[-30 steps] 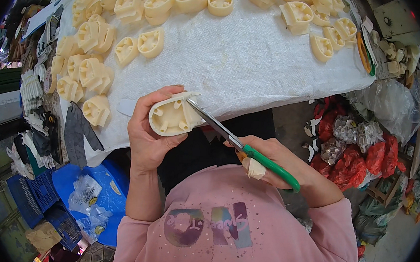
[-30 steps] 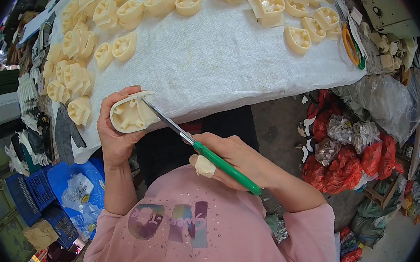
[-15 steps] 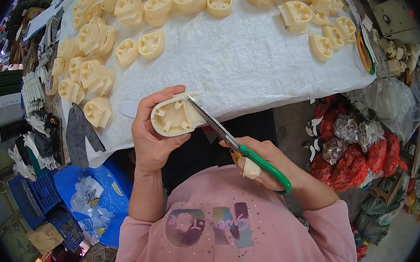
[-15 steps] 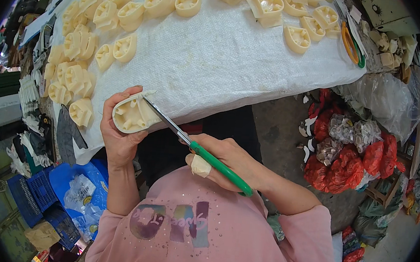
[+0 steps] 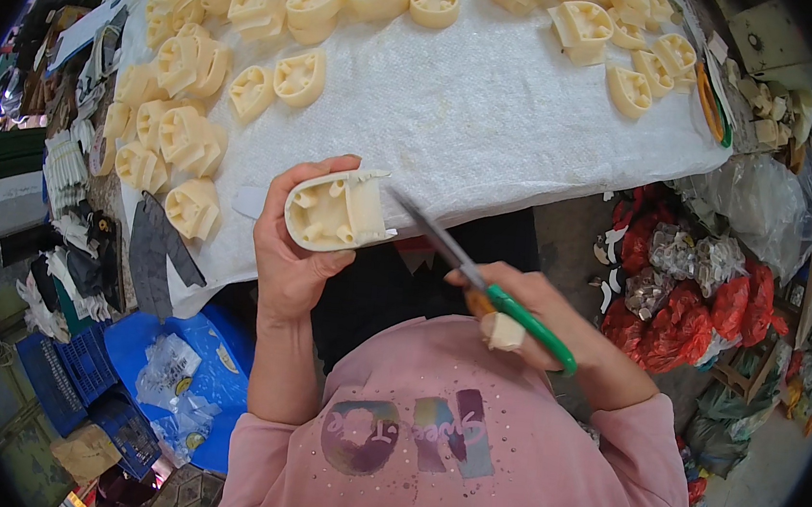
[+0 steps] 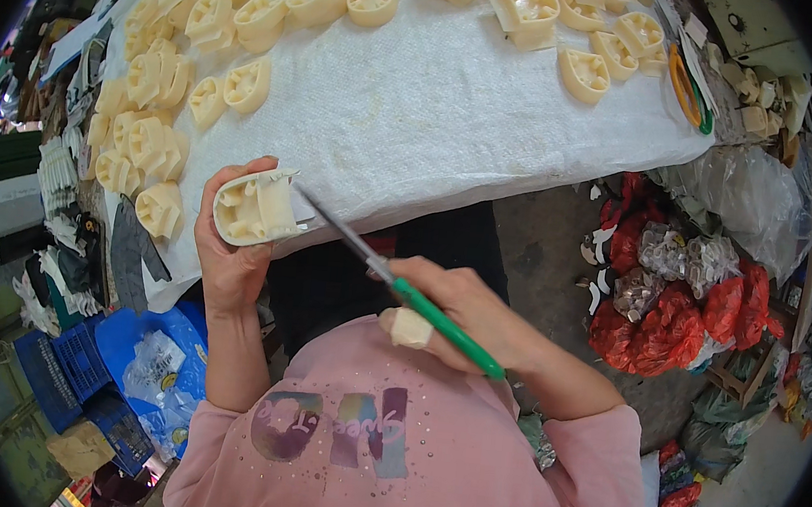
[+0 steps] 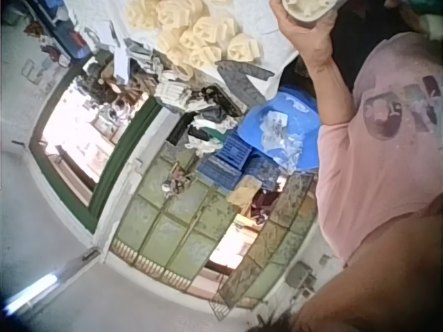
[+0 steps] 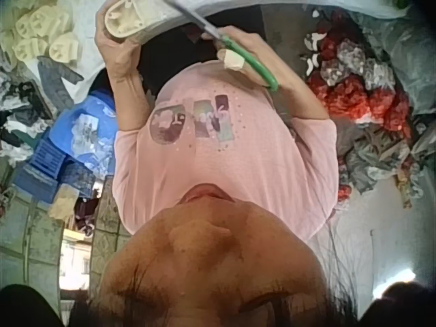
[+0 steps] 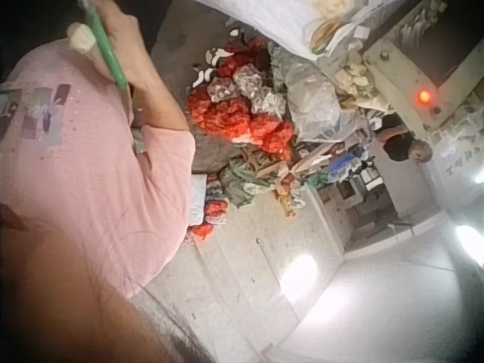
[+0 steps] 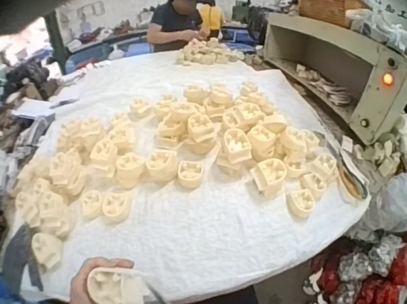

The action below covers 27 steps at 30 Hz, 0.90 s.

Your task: Manually assembling and trimming foam or rubber shoe heel components and adding a paper backing strip.

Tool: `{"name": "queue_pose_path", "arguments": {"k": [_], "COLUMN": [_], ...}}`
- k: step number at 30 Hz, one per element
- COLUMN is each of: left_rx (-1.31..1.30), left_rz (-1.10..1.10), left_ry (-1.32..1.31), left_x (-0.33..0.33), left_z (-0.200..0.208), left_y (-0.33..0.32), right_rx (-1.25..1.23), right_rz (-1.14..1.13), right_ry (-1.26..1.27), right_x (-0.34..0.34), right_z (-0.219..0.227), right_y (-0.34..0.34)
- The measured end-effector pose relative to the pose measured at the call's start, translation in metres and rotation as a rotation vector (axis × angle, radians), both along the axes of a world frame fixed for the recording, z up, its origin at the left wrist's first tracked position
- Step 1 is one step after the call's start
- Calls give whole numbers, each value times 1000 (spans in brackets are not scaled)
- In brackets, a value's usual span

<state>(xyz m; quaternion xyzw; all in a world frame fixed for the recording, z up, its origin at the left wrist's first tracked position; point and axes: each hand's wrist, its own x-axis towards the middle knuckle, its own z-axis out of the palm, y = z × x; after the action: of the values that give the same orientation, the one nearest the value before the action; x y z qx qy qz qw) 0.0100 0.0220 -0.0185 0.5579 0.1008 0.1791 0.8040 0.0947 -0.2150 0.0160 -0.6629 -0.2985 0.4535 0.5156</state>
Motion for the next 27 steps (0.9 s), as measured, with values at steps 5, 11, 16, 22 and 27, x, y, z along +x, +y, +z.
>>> {"name": "queue_pose_path", "arguments": {"k": [5,11,16,22,27], "left_rx": [-100,-3,46,26,26], "left_rz": [-77,-185,-226,-277,-285], "left_ry": [33,83,110,157,166], "left_x": [0,6,5,7,6], "left_z": [7,9,9,11,10], "left_y": [10,12,14,11,9], "right_rx": [-127,-231,-234,-197,-172], "right_rz": [136,348,395,431,482], "right_ry": [-479,-1052,-1147,-1150,-1107], "right_x": [37,58,63,67,74], "right_z": [20,48,59,61,58], "right_y": [-9,-6,-2,-3,-3]}}
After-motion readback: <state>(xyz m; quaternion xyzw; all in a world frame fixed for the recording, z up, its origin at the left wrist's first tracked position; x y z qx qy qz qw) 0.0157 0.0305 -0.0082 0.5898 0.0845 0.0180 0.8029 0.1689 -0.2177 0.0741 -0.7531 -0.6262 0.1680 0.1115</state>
